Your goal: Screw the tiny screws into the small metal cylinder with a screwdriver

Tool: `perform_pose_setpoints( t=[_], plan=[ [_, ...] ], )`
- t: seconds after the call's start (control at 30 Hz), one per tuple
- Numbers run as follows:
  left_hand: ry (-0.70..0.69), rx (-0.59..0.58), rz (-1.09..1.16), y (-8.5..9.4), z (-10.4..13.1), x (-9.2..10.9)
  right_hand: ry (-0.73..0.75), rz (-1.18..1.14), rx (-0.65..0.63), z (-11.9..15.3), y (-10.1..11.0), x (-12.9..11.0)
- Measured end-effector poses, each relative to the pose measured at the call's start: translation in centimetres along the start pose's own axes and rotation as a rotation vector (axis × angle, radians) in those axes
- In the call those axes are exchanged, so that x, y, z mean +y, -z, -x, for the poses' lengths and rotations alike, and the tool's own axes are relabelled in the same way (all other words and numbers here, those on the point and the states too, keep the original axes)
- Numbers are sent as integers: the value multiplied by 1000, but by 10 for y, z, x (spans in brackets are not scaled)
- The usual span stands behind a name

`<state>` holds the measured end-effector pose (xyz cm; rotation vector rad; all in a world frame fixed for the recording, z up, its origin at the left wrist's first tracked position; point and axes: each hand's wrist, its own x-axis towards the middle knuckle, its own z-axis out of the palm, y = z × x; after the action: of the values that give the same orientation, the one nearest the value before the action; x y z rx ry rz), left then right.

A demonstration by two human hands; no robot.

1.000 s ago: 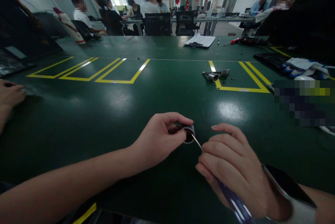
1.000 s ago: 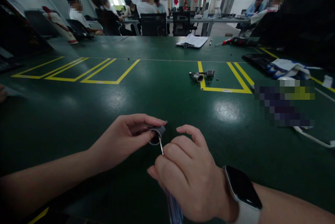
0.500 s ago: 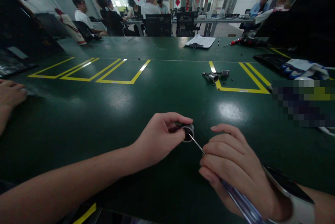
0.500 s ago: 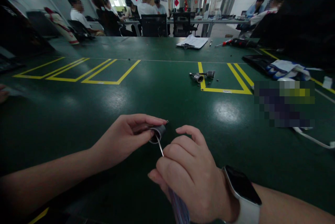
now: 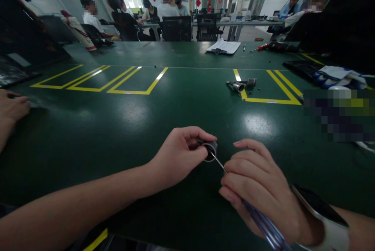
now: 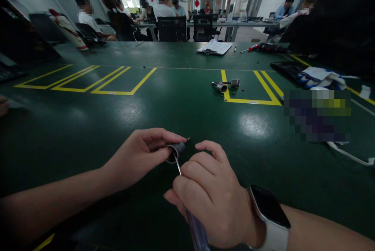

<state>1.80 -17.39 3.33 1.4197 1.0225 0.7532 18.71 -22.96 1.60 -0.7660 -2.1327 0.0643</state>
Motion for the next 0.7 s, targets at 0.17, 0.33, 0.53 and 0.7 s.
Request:
perform_pose_setpoints(
  t=[0.17,0.33,0.53,0.7],
  plan=[
    [-48,49,24,8,-7,-1,48,-23,38,-1,6,1],
    [-32,62,51,28,-26,-1,2,-49,44,-8,13,4],
    [-308,129,-306,52,-65,-13,-254,-213,84,-26,16,15],
    [-557,169,-785,72,-103,-14,-600,-439,-14,-45,9,43]
  ],
)
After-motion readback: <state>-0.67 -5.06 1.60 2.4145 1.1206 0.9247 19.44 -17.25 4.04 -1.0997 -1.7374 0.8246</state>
